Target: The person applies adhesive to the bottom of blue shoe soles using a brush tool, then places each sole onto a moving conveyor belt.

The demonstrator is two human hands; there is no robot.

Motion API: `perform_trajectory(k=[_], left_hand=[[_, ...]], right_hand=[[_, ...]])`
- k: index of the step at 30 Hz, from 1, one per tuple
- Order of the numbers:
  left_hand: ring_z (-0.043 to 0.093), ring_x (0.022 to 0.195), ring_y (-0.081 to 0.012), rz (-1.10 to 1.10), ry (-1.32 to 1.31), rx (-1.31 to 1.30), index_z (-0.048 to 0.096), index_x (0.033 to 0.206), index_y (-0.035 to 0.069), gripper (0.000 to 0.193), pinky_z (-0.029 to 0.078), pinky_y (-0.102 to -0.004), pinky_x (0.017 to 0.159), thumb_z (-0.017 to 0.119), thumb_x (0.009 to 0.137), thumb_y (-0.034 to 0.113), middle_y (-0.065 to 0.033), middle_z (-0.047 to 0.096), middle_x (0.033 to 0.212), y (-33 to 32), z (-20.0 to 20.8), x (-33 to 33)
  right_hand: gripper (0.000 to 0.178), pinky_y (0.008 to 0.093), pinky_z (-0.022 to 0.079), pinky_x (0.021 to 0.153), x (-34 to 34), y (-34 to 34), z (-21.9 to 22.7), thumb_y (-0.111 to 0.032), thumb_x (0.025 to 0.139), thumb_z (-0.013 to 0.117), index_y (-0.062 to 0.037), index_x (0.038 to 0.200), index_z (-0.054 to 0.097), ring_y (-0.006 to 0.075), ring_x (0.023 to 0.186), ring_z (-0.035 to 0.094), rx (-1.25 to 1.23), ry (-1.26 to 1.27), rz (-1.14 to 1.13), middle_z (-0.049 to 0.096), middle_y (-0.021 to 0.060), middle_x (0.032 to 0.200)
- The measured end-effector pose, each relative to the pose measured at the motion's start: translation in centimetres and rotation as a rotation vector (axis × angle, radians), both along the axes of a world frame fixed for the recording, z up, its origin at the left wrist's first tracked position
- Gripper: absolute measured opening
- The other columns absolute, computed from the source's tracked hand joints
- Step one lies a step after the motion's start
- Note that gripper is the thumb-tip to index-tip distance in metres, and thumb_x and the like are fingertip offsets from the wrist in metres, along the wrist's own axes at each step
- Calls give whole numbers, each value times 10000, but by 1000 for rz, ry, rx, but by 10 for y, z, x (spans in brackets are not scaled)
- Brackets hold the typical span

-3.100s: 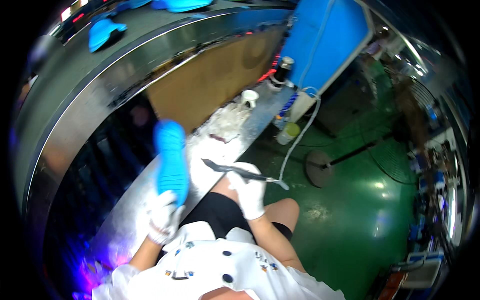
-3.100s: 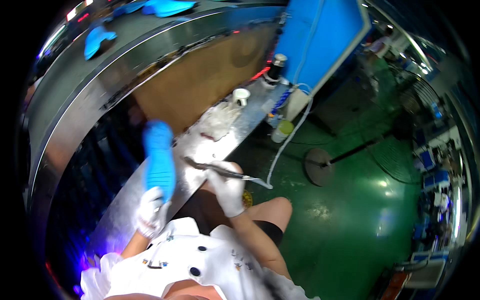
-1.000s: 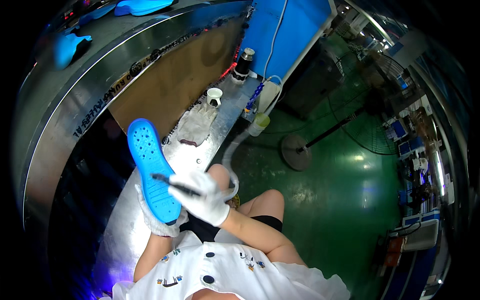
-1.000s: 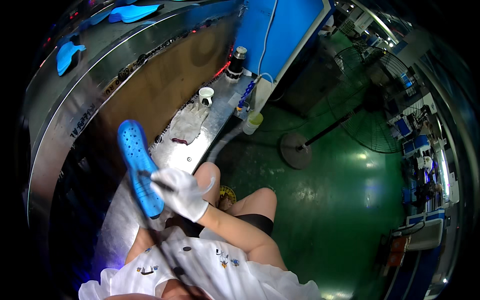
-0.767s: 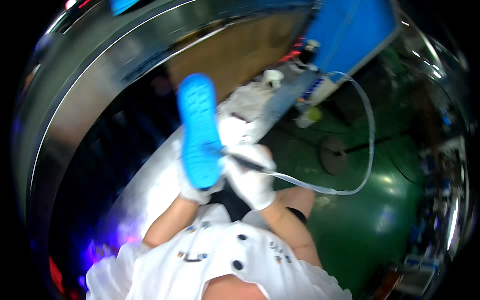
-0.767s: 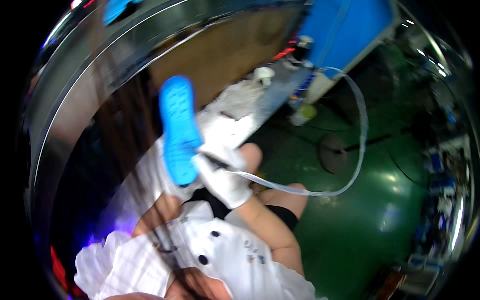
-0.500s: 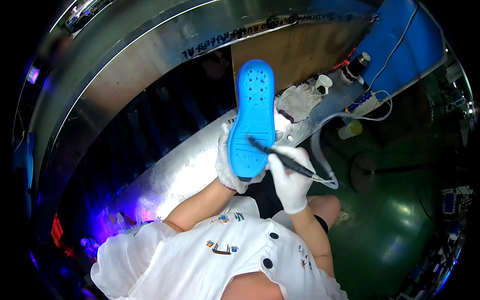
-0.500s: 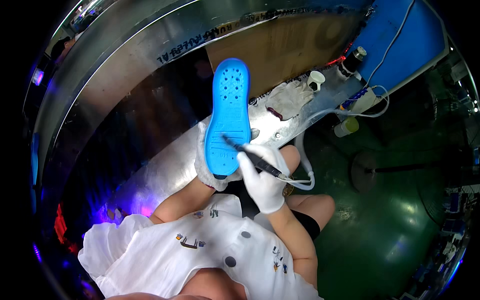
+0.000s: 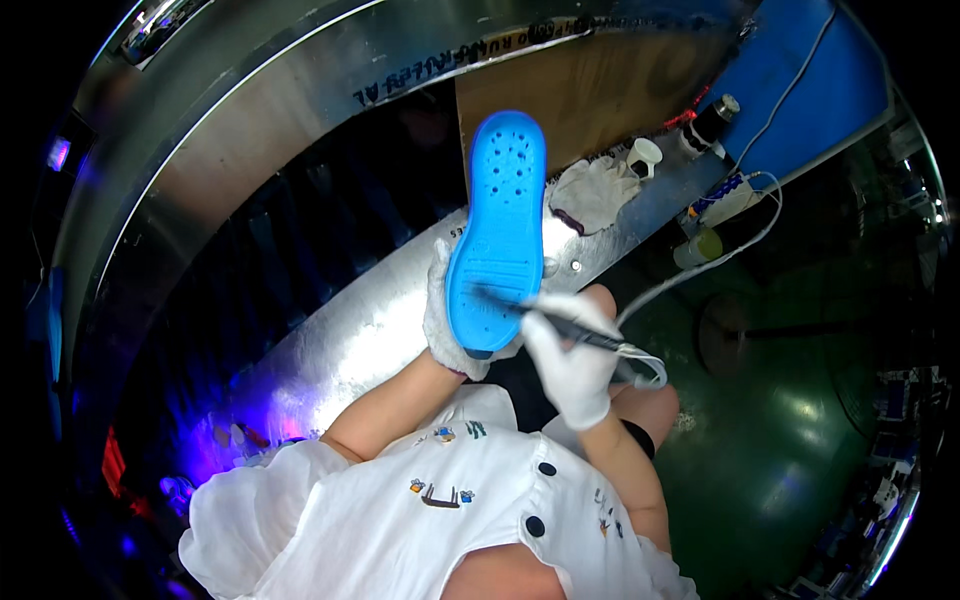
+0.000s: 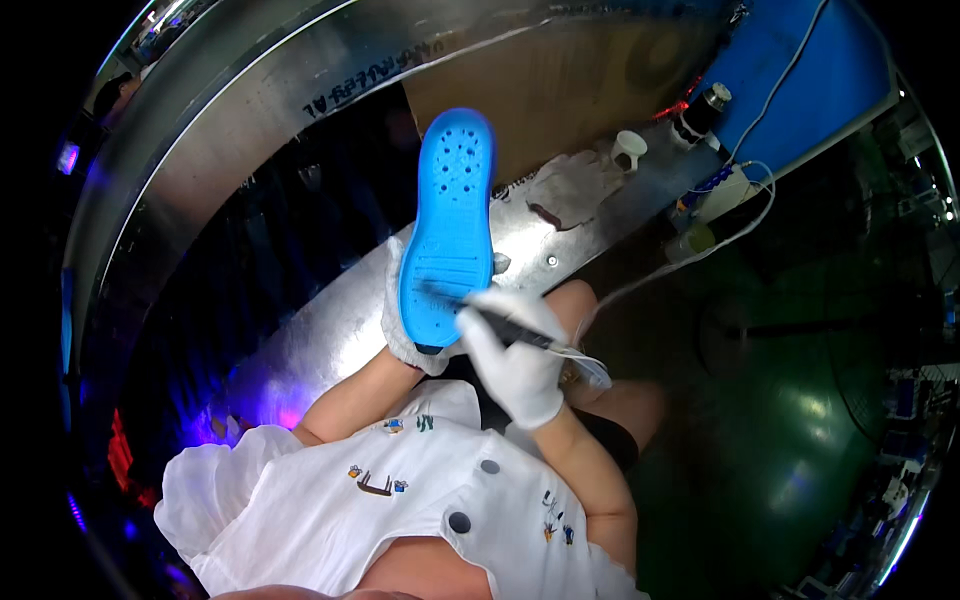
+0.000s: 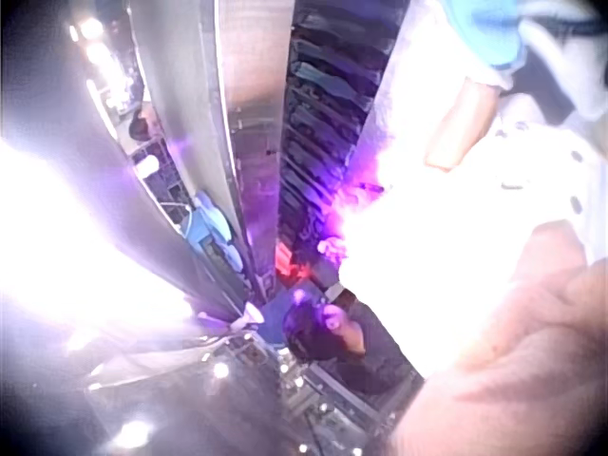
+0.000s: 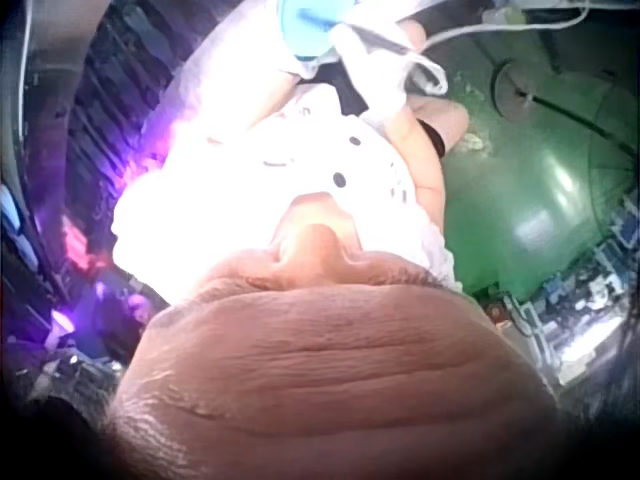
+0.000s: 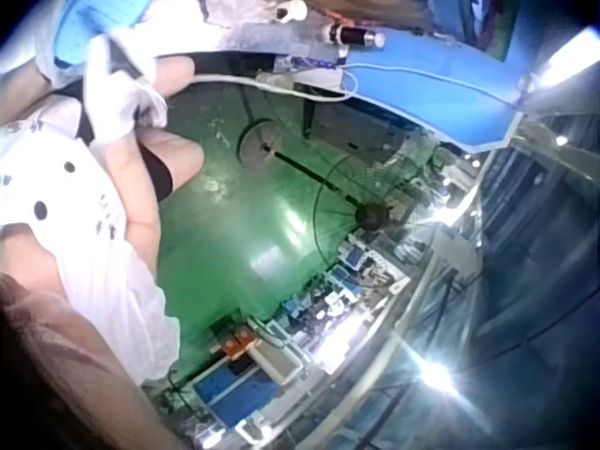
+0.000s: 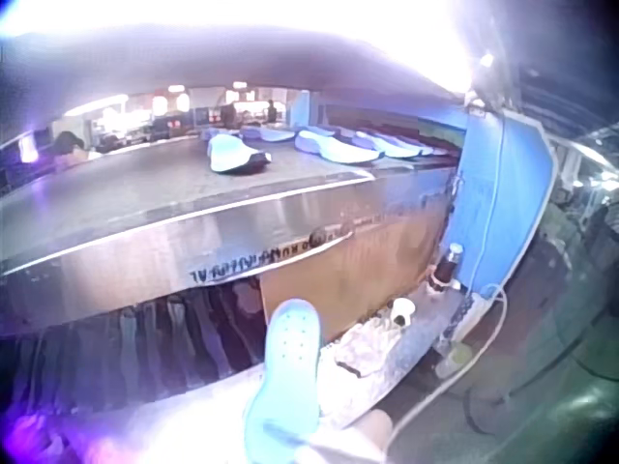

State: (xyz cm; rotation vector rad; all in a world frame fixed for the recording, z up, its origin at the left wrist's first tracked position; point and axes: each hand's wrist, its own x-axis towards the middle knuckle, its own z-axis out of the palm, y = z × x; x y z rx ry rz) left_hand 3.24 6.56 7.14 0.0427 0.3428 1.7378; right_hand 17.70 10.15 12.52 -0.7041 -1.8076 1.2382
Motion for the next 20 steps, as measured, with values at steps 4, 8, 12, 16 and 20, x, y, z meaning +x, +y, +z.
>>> perform_trajectory(k=[4,8,12,16,20], left_hand=[[590,1145,-437,-27,-15,-19,338,1487,19,1023,512,-549,955,294,874,837,-323,522,1330,-9,-5,8],[649,996,-389,-80,-72,104,468,1407,29,955,552,-486,863,276,898,814,-273,593,1257,-9,-8,5],[664,937,-359,19,-137,-70,530,1288,20,861,580,-473,831,365,906,774,-228,635,1088,-13,3,16],[623,1061,-425,-122,-181,318,422,1419,-6,904,550,-516,888,323,935,752,-326,563,1262,-9,2,10],[632,1057,-405,-67,-68,129,431,1428,5,843,562,-479,850,368,957,701,-300,580,1266,-13,2,8]], right_hand=[[266,352,528,701,-10,6,4,25,711,778,-33,955,690,265,753,673,629,17,-84,712,112,908],[281,343,528,677,-7,1,16,-15,695,807,-41,956,705,246,760,683,559,58,174,720,98,903],[230,362,526,683,-6,16,6,-7,749,768,-42,963,691,260,726,658,553,52,-21,699,106,891],[224,360,530,684,-3,-8,8,-19,753,773,-38,957,683,241,740,662,526,49,168,692,106,893],[199,273,536,687,2,-7,3,59,794,729,-12,976,692,156,713,673,-70,37,12,690,73,849]])
